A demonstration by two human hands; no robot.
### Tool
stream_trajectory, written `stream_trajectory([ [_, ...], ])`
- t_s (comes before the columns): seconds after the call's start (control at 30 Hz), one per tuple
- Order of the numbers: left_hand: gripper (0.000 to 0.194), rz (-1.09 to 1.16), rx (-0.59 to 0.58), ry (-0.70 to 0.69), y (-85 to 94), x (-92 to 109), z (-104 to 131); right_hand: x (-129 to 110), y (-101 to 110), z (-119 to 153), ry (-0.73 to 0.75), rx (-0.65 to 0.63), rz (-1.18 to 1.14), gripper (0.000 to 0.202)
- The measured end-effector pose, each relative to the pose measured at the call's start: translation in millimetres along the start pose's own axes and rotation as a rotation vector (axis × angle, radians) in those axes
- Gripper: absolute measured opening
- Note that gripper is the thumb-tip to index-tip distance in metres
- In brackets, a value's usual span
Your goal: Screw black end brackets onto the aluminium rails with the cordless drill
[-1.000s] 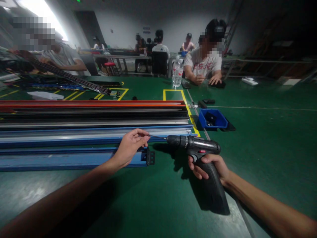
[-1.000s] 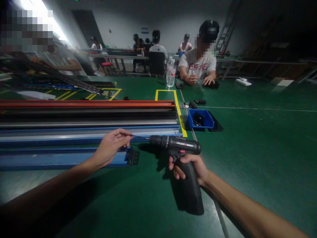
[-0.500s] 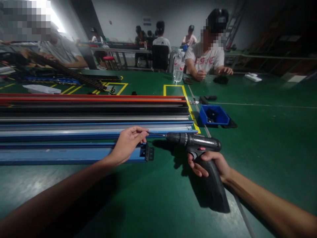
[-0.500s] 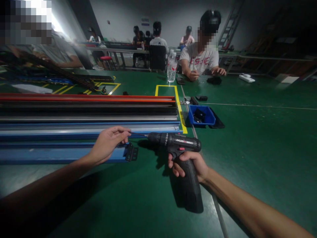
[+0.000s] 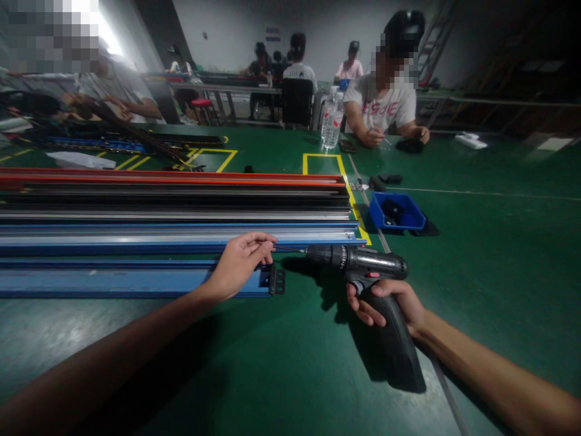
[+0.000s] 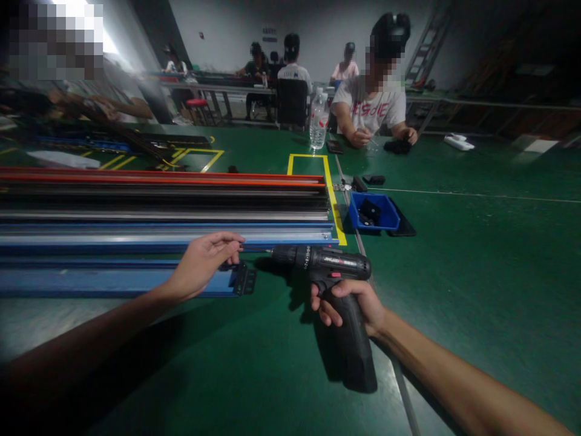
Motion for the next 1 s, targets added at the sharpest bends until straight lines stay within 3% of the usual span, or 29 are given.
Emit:
stream_trajectory([
  [0.67, 0.023, 0.092, -0.023, 0.04, -0.9, 2.4, -0.4, -6.0, -6.6, 0.2, -0.01, 0.015, 0.06, 0.034],
  [1.0, 0.019, 0.116, -0.016, 0.059, -1.4, 4.6, -0.6, -3.0, 0.9, 1.2, -0.021, -0.004, 0.013, 0.038],
])
Point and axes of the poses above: each hand's wrist, its own z-axis away from the middle knuckle, its own y-axis out of the back of the hand, x = y × z, the point moved 4 cm from there along -z, towards the middle knuckle, and after that the axes turned 11 degrees about y, right-handed, at the moved point
